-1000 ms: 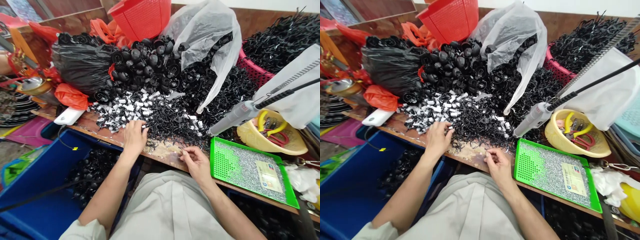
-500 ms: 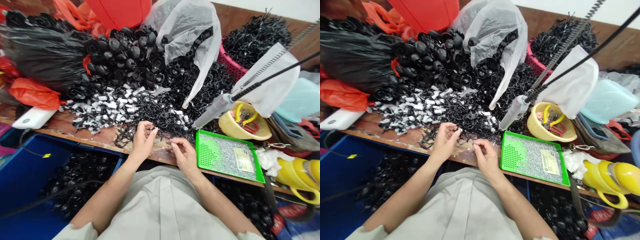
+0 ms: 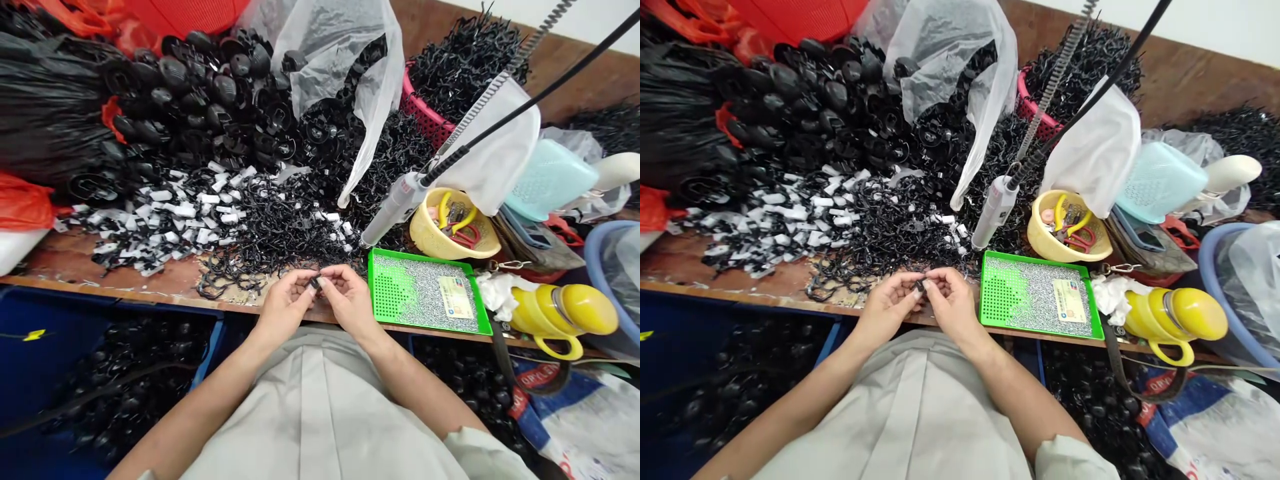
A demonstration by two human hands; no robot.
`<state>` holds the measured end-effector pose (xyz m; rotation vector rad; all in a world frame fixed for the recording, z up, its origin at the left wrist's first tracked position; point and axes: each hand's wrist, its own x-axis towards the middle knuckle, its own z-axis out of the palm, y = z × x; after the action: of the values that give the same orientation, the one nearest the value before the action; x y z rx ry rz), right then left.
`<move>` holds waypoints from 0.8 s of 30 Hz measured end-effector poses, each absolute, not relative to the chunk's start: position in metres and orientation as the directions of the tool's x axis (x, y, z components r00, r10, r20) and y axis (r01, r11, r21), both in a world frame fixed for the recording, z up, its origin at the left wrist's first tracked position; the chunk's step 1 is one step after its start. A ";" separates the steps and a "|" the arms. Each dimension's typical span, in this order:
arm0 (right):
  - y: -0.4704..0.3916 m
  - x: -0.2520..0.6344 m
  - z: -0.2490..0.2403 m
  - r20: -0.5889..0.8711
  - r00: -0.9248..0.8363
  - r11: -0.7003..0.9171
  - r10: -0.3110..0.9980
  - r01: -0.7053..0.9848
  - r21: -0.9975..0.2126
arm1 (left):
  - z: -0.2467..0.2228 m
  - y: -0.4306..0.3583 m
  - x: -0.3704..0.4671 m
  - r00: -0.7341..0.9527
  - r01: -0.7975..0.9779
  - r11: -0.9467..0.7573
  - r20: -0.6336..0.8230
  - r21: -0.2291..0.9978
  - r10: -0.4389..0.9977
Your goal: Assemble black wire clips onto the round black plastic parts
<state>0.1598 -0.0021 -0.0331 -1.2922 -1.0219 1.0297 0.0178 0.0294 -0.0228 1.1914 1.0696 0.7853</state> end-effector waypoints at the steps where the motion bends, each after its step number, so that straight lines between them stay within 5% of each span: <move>1: -0.003 0.159 -0.032 0.007 0.240 0.009 0.971 -0.007 -1.000 | -0.023 0.028 0.019 0.317 0.038 0.210 -0.211 0.977 0.925; 9: -0.013 0.151 -0.030 -0.105 0.226 -0.068 0.968 -0.166 -0.984 | -0.019 0.022 0.020 0.275 -0.010 0.075 -0.070 0.997 0.959; 18: -0.015 0.169 -0.031 -0.114 0.207 -0.118 0.972 0.007 -0.993 | -0.015 0.025 0.018 0.301 -0.021 0.269 -0.250 0.963 0.920; 24: -0.014 0.163 -0.026 -0.155 0.224 -0.131 0.962 -0.120 -0.984 | -0.011 0.023 0.017 0.334 -0.062 0.290 -0.254 0.955 0.908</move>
<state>0.1634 -0.0145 -0.0264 -1.3373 -0.8874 1.1826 0.0174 0.0231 -0.0109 1.0652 1.0115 0.8214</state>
